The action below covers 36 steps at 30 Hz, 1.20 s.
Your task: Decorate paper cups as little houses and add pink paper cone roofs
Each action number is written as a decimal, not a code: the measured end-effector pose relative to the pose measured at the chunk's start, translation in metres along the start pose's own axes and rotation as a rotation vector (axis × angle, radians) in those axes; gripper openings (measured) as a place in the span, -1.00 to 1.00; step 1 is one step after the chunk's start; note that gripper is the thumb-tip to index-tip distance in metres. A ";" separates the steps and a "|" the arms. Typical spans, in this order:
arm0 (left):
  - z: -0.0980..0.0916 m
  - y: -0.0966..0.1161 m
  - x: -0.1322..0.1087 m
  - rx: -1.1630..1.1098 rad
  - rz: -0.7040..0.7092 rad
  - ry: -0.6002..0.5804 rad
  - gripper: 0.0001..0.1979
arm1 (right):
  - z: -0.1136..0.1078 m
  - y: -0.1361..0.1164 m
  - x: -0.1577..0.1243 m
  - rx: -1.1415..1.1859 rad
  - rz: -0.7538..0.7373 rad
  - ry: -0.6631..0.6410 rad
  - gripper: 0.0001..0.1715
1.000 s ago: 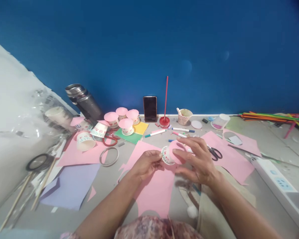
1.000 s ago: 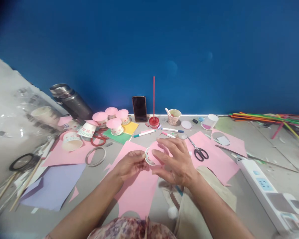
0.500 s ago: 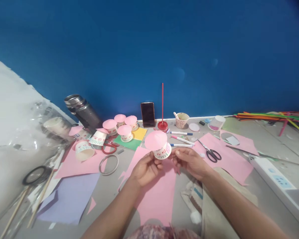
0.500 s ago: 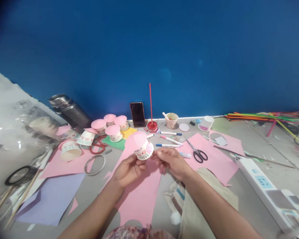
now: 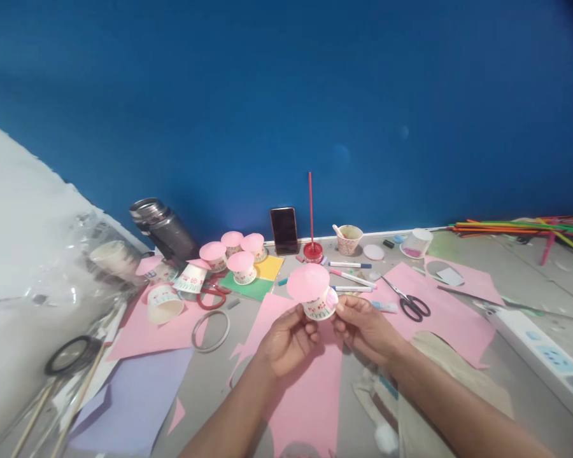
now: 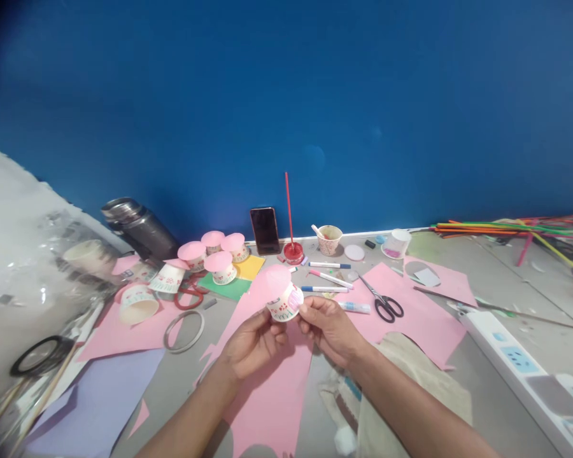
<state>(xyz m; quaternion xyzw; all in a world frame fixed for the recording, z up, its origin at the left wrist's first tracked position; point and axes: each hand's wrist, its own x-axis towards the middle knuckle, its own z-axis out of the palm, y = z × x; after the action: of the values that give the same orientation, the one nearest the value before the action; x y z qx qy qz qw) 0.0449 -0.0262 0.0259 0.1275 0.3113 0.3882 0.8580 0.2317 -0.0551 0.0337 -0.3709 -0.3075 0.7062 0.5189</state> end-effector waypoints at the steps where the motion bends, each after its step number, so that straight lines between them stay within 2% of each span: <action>1: 0.001 0.000 0.000 0.036 0.011 0.012 -0.72 | 0.000 0.001 0.001 -0.003 -0.015 0.013 -0.46; 3: 0.002 0.000 -0.002 0.151 0.062 0.056 -0.67 | -0.001 0.003 0.002 -0.030 -0.056 0.051 -0.46; 5: 0.004 0.001 -0.005 0.328 0.179 0.143 -0.61 | -0.001 0.003 0.002 -0.113 -0.133 0.114 -0.46; 9: 0.013 0.010 -0.025 0.756 0.608 0.323 -0.52 | -0.001 -0.002 0.000 -0.374 -0.314 0.267 -0.49; 11: 0.020 0.016 -0.037 0.959 0.827 0.307 -0.47 | -0.001 -0.005 -0.002 -0.478 -0.348 0.291 -0.54; 13: 0.027 0.021 -0.047 1.096 0.936 0.243 -0.45 | -0.001 -0.007 -0.004 -0.562 -0.375 0.284 -0.59; 16: 0.036 0.029 -0.052 1.153 0.945 0.158 -0.50 | -0.003 -0.005 -0.004 -0.642 -0.415 0.266 -0.63; 18: 0.039 0.034 -0.048 1.136 0.939 0.157 -0.59 | -0.005 -0.002 -0.004 -0.698 -0.458 0.255 -0.66; 22: 0.040 0.045 -0.036 1.151 0.960 0.248 -0.67 | -0.006 0.005 -0.005 -0.881 -0.684 0.260 -0.69; 25: 0.036 0.047 -0.036 1.107 0.881 0.290 -0.63 | -0.005 0.006 -0.007 -1.002 -0.857 0.265 -0.69; 27: 0.030 0.045 -0.039 1.021 0.821 0.341 -0.60 | -0.004 0.005 -0.008 -1.010 -0.884 0.272 -0.70; 29: 0.022 0.041 -0.043 0.937 0.768 0.396 -0.56 | -0.005 0.002 -0.008 -0.902 -0.759 0.293 -0.70; 31: 0.014 0.034 -0.045 0.868 0.674 0.398 -0.51 | -0.007 0.001 -0.006 -0.629 -0.471 0.266 -0.65; 34: 0.006 0.022 -0.043 0.775 0.520 0.306 -0.29 | -0.009 0.001 0.000 -0.126 -0.037 0.151 -0.51; 36: 0.003 0.015 -0.039 0.715 0.458 0.239 -0.16 | -0.009 0.002 0.002 0.026 0.071 0.111 -0.43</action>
<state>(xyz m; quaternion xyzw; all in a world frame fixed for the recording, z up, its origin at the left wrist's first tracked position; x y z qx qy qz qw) 0.0183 -0.0458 0.0520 0.4362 0.4868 0.4484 0.6097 0.2376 -0.0531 0.0265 -0.4136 -0.2557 0.7064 0.5144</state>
